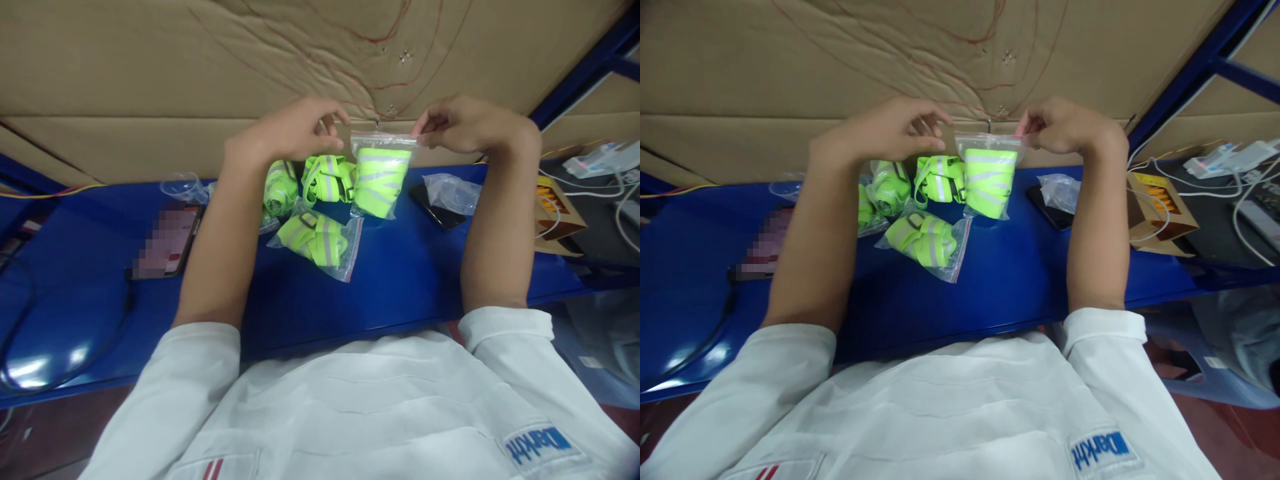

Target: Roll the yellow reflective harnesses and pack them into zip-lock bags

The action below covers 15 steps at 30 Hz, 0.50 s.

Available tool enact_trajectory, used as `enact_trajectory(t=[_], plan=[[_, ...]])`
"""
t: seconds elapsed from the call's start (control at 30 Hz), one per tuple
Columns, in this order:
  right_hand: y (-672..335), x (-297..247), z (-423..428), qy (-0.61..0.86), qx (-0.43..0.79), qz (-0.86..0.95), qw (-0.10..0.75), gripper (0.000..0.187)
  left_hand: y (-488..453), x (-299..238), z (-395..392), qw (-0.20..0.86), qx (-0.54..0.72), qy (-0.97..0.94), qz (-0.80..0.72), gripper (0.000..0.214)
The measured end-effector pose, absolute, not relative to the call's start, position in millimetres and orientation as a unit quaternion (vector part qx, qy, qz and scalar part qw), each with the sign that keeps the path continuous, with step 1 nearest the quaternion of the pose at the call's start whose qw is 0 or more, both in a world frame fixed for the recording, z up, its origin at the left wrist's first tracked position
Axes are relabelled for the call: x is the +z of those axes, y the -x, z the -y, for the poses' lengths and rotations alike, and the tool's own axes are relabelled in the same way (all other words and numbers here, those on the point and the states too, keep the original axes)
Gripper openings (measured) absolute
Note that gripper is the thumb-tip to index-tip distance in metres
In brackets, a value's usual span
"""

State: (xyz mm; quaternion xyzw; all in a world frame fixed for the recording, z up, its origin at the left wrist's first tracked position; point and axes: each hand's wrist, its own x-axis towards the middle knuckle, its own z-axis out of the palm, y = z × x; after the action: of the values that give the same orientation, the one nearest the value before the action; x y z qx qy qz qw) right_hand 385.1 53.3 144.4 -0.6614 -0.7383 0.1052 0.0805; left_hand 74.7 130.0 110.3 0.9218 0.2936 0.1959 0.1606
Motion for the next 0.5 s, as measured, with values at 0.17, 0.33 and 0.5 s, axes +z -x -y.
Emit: enact_trajectory(t=[0.17, 0.33, 0.5], plan=[[-417.1, 135.2, -64.6, 0.736, 0.102, 0.667, 0.050, 0.032, -69.7, 83.9, -162.2, 0.139, 0.039, -0.923, -0.356, 0.090], [-456.0, 130.4, -51.8, 0.772, 0.185, 0.607, -0.037, 0.058, -74.0, 70.5, -173.1, 0.114, -0.012, -0.928, -0.355, 0.077], [-473.3, 111.6, -52.0, 0.795, 0.261, 0.540, -0.088, 0.054, -76.0, 83.1, -157.2, 0.109, -0.037, -0.926, -0.360, 0.068]])
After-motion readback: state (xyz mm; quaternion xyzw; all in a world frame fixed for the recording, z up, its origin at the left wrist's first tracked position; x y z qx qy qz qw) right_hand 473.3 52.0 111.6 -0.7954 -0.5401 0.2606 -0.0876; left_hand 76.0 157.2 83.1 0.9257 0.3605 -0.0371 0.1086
